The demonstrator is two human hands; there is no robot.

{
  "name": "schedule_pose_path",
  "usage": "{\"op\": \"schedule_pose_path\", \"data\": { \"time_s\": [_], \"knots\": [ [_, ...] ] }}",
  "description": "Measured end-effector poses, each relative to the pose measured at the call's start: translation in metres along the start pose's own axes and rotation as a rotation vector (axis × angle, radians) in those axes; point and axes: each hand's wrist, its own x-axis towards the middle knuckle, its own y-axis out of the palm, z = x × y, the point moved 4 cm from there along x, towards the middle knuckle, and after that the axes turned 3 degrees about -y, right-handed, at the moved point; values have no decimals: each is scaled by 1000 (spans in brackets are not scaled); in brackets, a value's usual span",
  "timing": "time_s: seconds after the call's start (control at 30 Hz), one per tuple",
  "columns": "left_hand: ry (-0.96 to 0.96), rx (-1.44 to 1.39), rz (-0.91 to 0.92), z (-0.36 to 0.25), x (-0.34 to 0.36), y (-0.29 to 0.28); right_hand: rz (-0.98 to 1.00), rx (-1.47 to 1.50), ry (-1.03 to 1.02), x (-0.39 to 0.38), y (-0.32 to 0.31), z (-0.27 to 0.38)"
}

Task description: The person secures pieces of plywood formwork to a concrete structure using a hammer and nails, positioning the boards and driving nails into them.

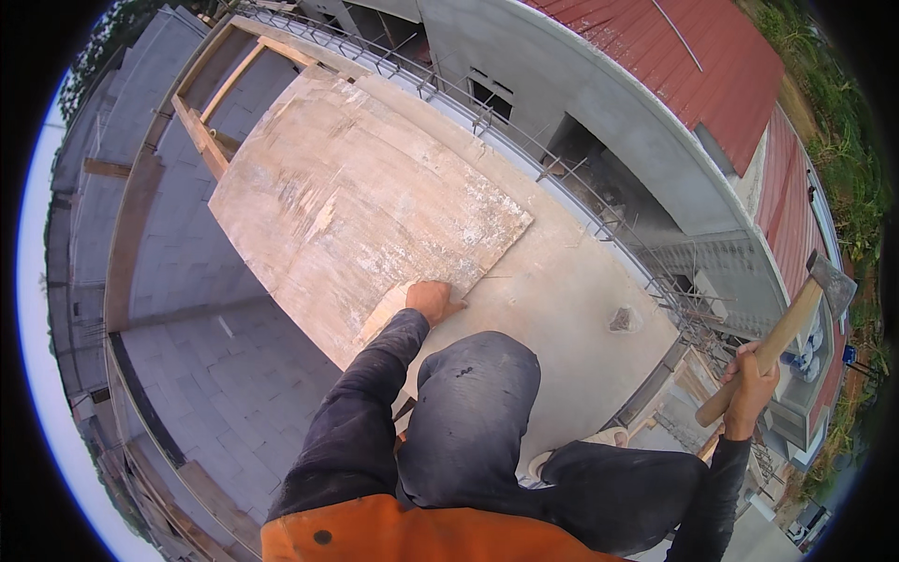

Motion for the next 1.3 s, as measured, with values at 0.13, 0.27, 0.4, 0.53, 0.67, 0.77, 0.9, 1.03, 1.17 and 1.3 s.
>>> {"op": "schedule_pose_path", "data": {
  "time_s": [0.13, 0.27, 0.4, 0.53, 0.67, 0.77, 0.9, 1.03, 1.17, 1.3],
  "knots": [
    [20, -3, -2, 3, -5, -1, 19, -69, 30, 0, 7, -5],
    [47, 22, -66, 14, 3, -1, 59, -135, -6, -2, -2, -19],
    [-4, 63, -143, 40, 24, -2, 100, -184, -35, -8, -17, -62],
    [-79, 143, -228, 47, 51, -11, 90, -140, -33, -19, -43, -120],
    [-305, 172, -200, 79, 65, -2, 53, -178, -21, -31, -50, -136],
    [-402, 170, -283, 109, 68, -13, 46, -190, -22, -33, -56, -145],
    [-243, 40, -300, 86, 72, -4, 10, -209, -70, -30, -63, -125],
    [-57, 170, -44, 40, 36, 46, 8, -241, -89, -19, -57, -85],
    [-98, 92, 55, 40, 33, 54, -37, -299, -214, 6, -57, -47],
    [-128, 85, 105, 42, 39, 54, -33, -256, -273, 33, -32, 8]
  ]
}}
